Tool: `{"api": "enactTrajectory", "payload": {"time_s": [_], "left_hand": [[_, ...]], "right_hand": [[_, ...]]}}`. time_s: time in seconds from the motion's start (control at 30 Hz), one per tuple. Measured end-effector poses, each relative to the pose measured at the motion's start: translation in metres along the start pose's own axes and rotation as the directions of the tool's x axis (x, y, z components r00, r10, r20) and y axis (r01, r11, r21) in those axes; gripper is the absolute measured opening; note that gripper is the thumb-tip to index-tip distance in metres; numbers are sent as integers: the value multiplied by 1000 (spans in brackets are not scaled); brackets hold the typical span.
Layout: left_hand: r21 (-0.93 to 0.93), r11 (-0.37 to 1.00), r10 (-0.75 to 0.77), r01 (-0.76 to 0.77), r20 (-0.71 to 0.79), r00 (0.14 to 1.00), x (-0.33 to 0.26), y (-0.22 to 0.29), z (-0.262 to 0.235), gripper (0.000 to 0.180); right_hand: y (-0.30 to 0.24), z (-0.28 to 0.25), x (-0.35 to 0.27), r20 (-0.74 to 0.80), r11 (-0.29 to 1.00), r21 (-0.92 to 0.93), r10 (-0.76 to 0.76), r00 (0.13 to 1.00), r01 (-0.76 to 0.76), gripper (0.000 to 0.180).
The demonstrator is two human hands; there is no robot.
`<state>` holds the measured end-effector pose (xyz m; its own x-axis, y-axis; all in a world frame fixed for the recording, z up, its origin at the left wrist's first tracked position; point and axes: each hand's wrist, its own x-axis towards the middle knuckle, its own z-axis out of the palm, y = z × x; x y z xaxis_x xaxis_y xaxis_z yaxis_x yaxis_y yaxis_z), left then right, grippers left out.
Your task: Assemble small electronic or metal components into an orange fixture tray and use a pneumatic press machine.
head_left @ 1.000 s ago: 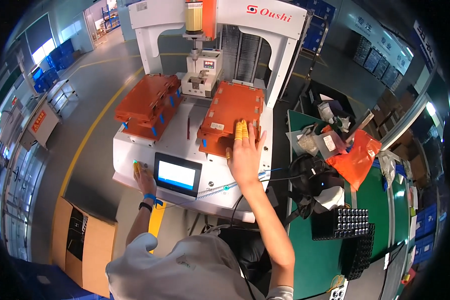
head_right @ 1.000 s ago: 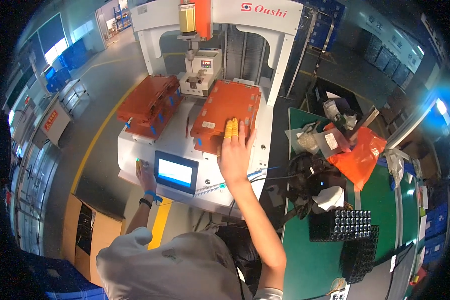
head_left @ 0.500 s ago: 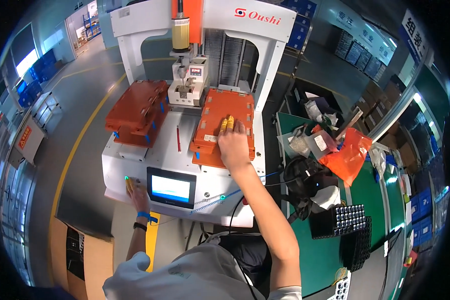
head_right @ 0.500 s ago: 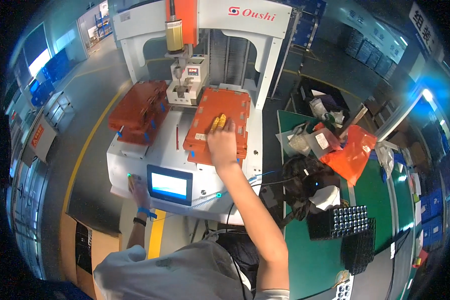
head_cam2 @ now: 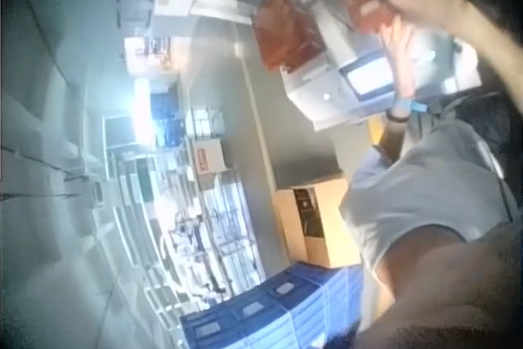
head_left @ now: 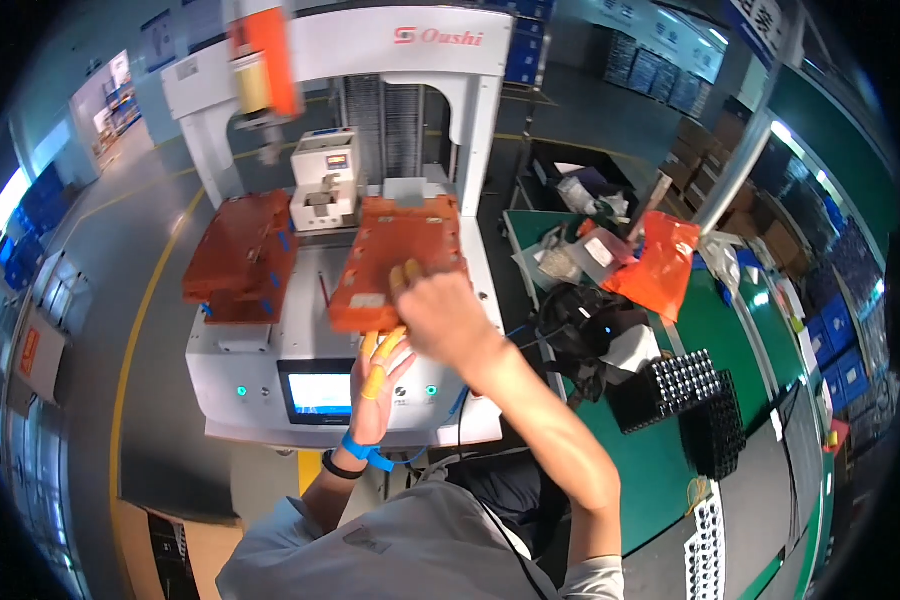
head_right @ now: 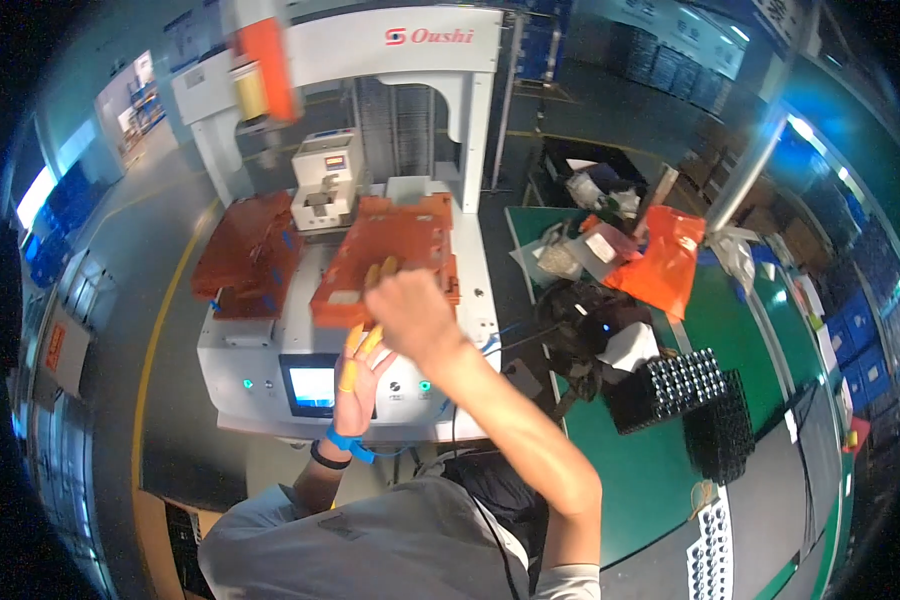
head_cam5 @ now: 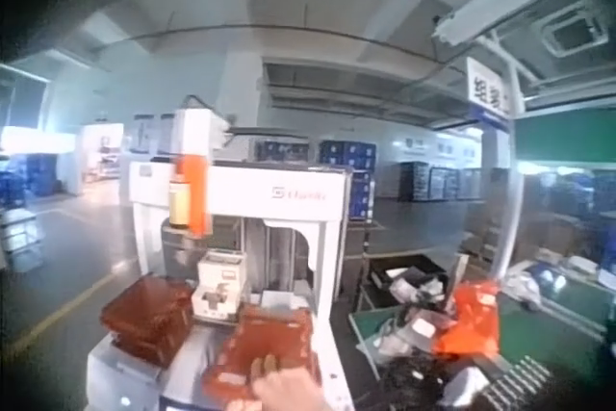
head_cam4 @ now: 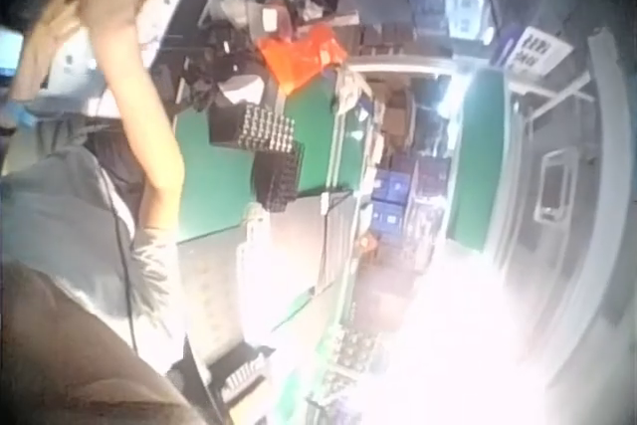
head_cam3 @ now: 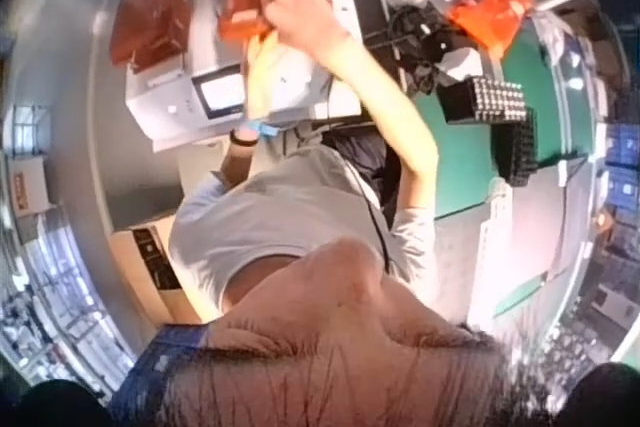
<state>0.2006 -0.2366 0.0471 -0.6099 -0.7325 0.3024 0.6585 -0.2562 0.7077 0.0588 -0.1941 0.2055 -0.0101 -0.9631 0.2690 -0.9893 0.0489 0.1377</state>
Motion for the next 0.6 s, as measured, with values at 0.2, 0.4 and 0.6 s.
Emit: {"api": "enactTrajectory", "payload": {"time_s": [0.2,0.4,0.6], "left_hand": [[-370,926,-65,-81,-365,929,10,19,45,55],[-191,979,-2,-69,-345,938,-19,23,59,39],[-88,995,8,-47,-404,915,-60,14,97,63]], "right_hand": [[-55,4,-59,-256,987,-155,0,967,-41,49],[-66,11,-102,-366,995,44,96,926,-85,47],[-71,-20,-162,-543,968,233,205,814,-89,54]]}}
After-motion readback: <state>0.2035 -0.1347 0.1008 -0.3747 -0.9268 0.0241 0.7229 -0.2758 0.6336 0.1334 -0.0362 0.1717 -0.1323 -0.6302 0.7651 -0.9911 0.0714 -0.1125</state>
